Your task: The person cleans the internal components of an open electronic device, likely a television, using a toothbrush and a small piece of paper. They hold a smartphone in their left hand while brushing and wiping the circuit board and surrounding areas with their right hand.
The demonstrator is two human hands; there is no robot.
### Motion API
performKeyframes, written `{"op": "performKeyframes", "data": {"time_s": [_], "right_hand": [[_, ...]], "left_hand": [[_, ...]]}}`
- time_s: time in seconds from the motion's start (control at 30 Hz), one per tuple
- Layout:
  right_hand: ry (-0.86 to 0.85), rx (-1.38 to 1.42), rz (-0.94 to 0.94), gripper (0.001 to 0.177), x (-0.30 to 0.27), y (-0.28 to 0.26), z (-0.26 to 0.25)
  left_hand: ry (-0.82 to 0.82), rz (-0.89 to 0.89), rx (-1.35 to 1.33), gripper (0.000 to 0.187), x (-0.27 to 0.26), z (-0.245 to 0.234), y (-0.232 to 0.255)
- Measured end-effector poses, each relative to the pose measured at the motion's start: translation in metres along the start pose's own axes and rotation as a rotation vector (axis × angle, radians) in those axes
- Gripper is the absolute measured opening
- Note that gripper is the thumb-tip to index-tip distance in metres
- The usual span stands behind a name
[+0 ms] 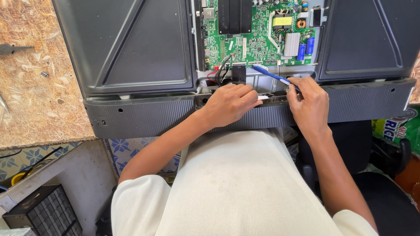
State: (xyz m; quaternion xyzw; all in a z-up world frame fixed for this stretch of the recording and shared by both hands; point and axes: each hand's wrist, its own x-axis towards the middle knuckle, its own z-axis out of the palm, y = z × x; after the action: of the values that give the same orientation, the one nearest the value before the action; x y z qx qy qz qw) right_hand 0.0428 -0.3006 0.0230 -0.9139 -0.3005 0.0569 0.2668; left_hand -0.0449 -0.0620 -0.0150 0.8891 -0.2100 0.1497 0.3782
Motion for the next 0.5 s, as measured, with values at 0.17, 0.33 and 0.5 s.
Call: {"op": "performKeyframes", "data": {"time_s": [0.17, 0.33, 0.5], "right_hand": [[0.008, -0.091, -0.06, 0.014, -0.004, 0.002, -0.005], [0.016, -0.111, -0.103, 0.013, -0.001, -0.002, -0.005], [0.013, -0.231, -0.233, 0.011, 0.01, -0.009, -0.01]], "left_hand": [[0.0, 0.006, 0.006, 0.009, 0.0, 0.0, 0.001], [-0.025, 0.006, -0.014, 0.007, -0.001, 0.001, 0.0], [-0.03, 0.008, -0.017, 0.005, -0.002, 0.003, -0.002]]}}
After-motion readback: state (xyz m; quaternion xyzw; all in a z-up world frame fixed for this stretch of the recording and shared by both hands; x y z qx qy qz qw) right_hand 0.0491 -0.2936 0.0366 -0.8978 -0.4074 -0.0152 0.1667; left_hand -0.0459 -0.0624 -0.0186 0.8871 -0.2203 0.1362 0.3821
